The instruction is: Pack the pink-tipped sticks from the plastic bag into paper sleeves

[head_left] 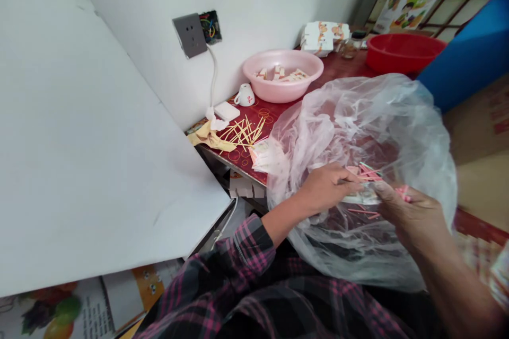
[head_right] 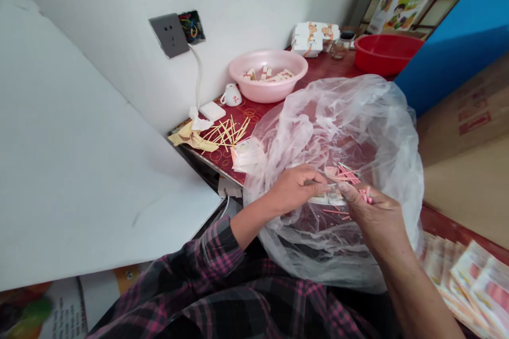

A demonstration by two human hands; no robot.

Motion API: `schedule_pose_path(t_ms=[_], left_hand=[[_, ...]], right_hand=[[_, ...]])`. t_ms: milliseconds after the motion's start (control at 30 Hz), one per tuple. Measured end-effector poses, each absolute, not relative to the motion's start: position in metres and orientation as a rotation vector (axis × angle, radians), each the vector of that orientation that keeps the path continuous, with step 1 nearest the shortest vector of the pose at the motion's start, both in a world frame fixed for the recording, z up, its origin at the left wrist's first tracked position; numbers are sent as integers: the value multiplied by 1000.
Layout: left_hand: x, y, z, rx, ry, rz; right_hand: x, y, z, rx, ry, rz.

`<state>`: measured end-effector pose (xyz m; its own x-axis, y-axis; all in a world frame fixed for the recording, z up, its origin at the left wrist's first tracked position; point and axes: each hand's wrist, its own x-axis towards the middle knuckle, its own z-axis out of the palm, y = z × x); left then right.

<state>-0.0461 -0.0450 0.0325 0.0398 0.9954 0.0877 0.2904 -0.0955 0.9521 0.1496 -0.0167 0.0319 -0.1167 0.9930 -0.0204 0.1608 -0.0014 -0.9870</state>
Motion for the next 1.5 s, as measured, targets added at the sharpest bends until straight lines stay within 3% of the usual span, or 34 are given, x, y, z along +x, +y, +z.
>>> schedule_pose_path(t_ms=[167, 633, 1000, 1133, 1233, 1500], left_hand=[[-56, -43, 31, 1613, 1436, 1271], [-53, -42, 20, 1790, 1534, 1231], [-51, -41, 22, 1959, 1419, 1298], [-53, -41, 24, 2017, 1334, 1246], [-54, -41, 26, 1921, 1317, 1275], [-42, -41, 19, 1154, 1123, 1457]], right_hand=[[144, -16, 38, -1267, -1261, 1449], [157, -10, 55, -1249, -1528, 1482], [165, -4, 46, -1150, -1764, 1318], [160, -3, 36, -1189, -1793, 1049], [154, -4, 30, -1181, -1781, 932], [153, 8, 52, -894, -1126, 1315]])
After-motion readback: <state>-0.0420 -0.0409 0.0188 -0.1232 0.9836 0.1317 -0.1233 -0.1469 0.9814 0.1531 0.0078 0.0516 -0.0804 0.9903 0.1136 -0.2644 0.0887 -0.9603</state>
